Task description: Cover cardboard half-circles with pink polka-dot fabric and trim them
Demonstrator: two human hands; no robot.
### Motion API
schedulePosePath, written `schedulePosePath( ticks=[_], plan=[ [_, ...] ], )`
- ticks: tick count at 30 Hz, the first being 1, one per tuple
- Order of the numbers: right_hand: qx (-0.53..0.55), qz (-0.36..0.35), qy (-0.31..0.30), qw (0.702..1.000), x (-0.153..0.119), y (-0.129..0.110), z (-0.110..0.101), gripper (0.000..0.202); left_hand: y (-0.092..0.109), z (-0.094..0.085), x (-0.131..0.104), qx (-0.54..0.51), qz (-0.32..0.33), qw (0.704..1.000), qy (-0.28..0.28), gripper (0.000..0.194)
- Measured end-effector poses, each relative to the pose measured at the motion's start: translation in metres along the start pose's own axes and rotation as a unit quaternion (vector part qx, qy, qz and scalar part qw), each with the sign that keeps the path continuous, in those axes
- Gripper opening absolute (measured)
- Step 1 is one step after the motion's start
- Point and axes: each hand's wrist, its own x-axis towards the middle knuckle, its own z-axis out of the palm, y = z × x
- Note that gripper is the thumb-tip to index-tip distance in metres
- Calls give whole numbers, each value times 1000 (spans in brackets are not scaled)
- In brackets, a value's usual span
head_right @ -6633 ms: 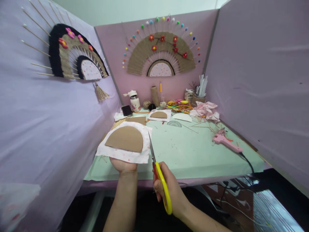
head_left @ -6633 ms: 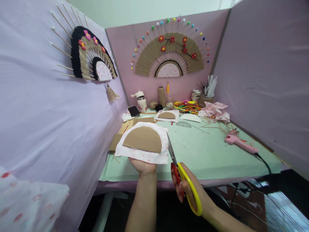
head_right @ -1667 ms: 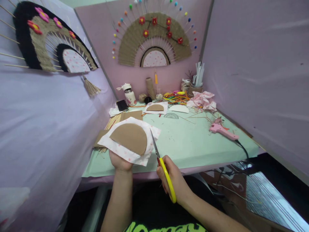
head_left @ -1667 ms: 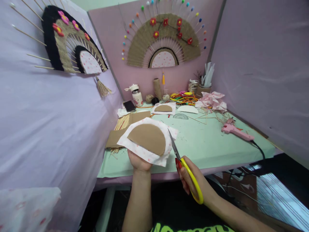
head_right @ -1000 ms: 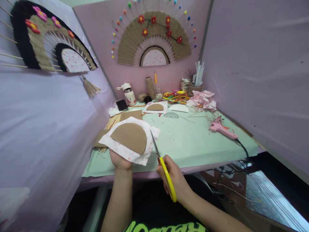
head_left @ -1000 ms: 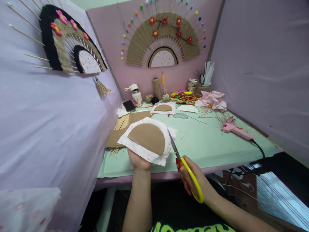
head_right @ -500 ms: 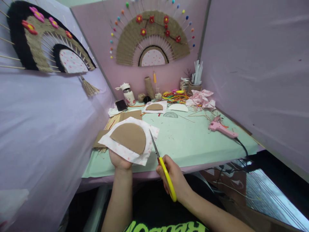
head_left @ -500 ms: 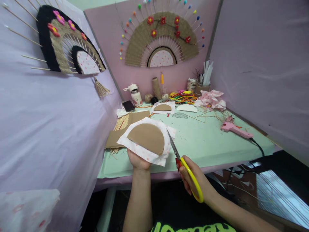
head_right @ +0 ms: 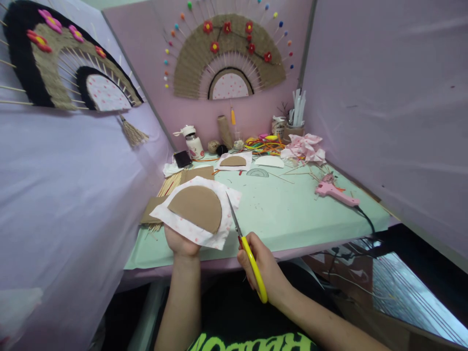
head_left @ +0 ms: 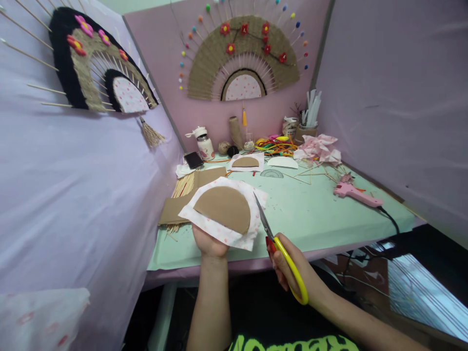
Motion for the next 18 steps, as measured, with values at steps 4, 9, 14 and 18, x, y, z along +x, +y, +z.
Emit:
schedulePosePath(
  ticks=[4,9,14,18],
  plan=[
    [-6,-13,-8,1000,0,-2,0,53,0,-1,0,-4,-5,1000,-6,50],
    [-13,-17,-5,1000,0,-4,0,52,0,0,0,-1,-4,1000,-9,50],
    [-13,-16,-12,1000,-1,-5,-1,52,0,0,0,10,-5,1000,-4,50],
    [-8,-16,0,1000,-1,-3,0,51,-1,1,0,12,-6,1000,-4,51]
  ],
)
